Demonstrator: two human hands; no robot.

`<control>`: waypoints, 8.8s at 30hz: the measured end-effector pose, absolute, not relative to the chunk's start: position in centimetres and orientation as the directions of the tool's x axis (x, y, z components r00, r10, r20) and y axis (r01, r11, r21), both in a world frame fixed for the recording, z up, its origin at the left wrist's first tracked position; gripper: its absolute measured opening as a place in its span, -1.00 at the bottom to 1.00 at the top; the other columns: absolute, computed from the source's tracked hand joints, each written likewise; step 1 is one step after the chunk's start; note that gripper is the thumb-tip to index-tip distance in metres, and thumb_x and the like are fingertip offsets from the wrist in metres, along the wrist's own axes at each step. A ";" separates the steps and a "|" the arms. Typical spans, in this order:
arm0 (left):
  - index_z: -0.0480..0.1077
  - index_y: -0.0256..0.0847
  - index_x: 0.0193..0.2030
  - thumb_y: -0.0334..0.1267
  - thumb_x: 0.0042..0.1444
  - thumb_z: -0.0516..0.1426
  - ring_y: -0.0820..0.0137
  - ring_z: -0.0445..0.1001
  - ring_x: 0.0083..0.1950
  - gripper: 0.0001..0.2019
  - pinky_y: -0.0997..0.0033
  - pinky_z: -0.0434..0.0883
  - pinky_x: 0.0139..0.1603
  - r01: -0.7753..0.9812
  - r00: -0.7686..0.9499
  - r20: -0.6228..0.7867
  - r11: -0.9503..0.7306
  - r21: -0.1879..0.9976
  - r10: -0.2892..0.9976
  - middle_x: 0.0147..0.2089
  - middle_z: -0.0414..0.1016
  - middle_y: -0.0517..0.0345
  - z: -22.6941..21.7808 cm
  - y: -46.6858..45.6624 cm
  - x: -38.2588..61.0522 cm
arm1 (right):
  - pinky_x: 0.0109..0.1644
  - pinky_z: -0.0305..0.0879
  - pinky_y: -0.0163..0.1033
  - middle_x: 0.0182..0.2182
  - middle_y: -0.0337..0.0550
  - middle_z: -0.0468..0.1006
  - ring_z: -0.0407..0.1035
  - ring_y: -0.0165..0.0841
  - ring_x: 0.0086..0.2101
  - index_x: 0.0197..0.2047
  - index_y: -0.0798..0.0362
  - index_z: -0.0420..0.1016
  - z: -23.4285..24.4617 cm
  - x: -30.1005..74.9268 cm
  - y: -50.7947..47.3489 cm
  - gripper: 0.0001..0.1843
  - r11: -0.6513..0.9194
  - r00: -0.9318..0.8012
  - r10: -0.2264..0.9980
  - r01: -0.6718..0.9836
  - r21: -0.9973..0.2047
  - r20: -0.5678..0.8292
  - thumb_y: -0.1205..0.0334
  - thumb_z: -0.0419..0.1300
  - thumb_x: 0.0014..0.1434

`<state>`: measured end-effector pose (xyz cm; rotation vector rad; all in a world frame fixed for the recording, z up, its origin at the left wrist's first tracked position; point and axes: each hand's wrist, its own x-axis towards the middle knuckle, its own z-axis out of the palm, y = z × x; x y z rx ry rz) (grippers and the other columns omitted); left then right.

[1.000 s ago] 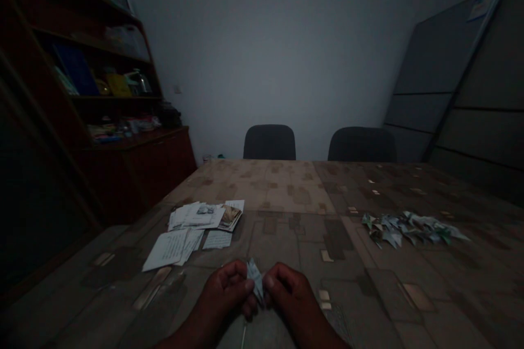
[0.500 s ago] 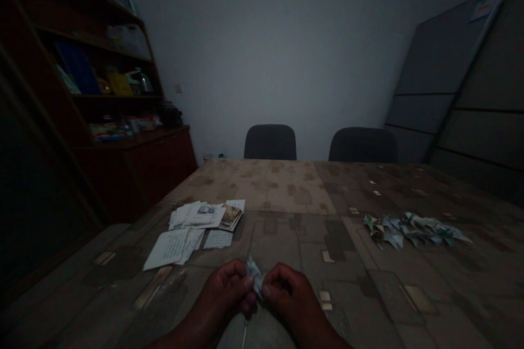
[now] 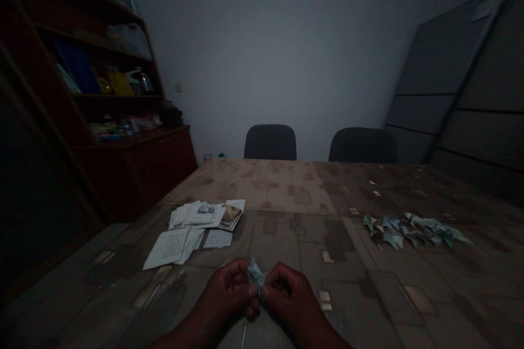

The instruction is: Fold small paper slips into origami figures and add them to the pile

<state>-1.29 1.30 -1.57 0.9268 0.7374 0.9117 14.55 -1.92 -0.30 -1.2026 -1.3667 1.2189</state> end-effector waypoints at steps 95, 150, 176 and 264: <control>0.36 -0.28 -0.47 -0.12 -0.17 0.38 0.54 0.31 -0.62 -0.66 0.56 0.24 -0.55 -0.331 0.370 -0.140 0.272 0.904 0.918 -0.64 0.41 0.25 0.6 1.2 -1.7 | -0.46 -0.01 -0.31 -0.61 -0.35 0.15 0.05 -0.41 -0.54 -0.57 -0.01 0.12 0.6 14.0 -2.2 -0.67 0.139 -0.169 0.981 0.292 -0.946 0.091 0.01 0.06 0.09; 0.40 -0.29 -0.35 -0.08 -0.33 0.43 0.46 0.40 -0.57 -0.54 0.50 0.33 -0.57 -0.323 0.359 -0.145 0.268 0.908 0.922 -0.52 0.45 0.18 0.4 0.7 -1.0 | -0.44 0.05 -0.33 -0.59 -0.35 0.23 0.13 -0.42 -0.53 -0.49 0.03 0.26 -0.4 14.1 -2.9 -0.44 0.056 -0.126 0.992 0.191 -0.980 0.032 -0.33 0.04 0.16; 0.52 -0.30 -0.26 -0.48 -0.17 0.24 0.43 0.39 -0.42 -0.75 0.50 0.30 -0.41 -0.078 0.320 -0.053 0.082 0.994 0.946 -0.44 0.48 0.17 0.2 -0.3 -1.4 | -0.25 0.28 -0.29 -0.33 -0.20 0.43 0.39 -0.32 -0.32 -0.31 -0.02 0.44 0.4 14.5 -3.3 -0.87 0.467 -0.124 0.879 0.428 -0.774 0.461 0.41 0.14 0.16; 0.40 -0.30 -0.37 -0.12 -0.13 0.34 0.45 0.42 -0.57 -0.69 0.51 0.31 -0.54 -0.121 0.345 -0.079 0.128 0.984 0.935 -0.56 0.41 0.24 0.1 0.2 -1.2 | -0.37 0.22 -0.30 -0.51 -0.26 0.38 0.29 -0.33 -0.44 -0.41 0.06 0.38 -0.5 14.4 -2.9 -0.75 0.223 -0.064 0.975 0.364 -0.904 0.215 0.09 0.09 0.23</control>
